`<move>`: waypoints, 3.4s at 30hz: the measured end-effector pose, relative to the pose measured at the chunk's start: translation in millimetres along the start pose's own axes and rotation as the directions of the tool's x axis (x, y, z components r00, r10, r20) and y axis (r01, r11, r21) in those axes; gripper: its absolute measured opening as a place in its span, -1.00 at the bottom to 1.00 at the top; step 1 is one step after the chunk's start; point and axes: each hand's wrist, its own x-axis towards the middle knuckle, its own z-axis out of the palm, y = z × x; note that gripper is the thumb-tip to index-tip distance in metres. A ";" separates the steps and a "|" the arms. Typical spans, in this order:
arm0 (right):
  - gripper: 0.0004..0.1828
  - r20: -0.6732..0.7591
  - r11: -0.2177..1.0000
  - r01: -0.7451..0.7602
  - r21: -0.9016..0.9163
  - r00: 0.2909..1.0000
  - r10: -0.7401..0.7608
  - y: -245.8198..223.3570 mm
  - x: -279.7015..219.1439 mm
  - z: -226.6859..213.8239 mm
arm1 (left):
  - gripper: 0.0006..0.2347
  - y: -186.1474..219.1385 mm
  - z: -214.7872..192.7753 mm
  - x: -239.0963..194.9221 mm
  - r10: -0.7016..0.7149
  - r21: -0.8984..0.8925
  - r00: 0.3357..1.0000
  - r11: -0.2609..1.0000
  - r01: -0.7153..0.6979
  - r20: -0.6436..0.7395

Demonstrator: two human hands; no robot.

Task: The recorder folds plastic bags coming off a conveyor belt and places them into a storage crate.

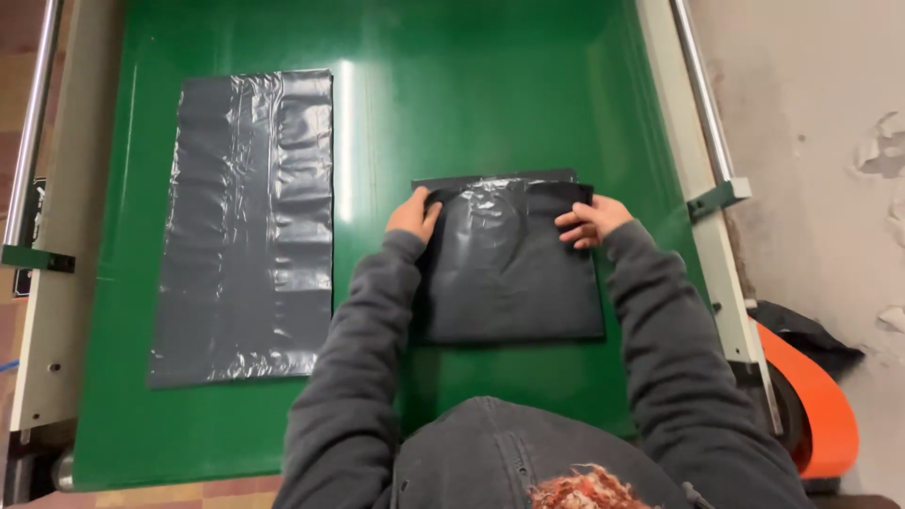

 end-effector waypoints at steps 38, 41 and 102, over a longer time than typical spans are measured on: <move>-0.35 0.311 -0.115 0.301 -0.947 0.754 -0.579 18.6 -184.6 196.0 | -0.68 52.1 -12.9 -221.0 0.341 0.557 0.881 0.684 -0.471 0.327; -0.24 0.548 0.017 0.673 -0.739 0.616 -0.566 68.9 -171.2 217.7 | -0.83 76.3 -1.6 -179.9 0.233 0.401 0.713 0.693 -0.599 0.662; -0.74 0.349 0.483 0.604 -0.634 0.781 -0.519 14.4 -51.0 407.2 | -0.81 -154.2 -355.8 -214.0 0.131 -0.209 0.972 0.974 -0.089 0.197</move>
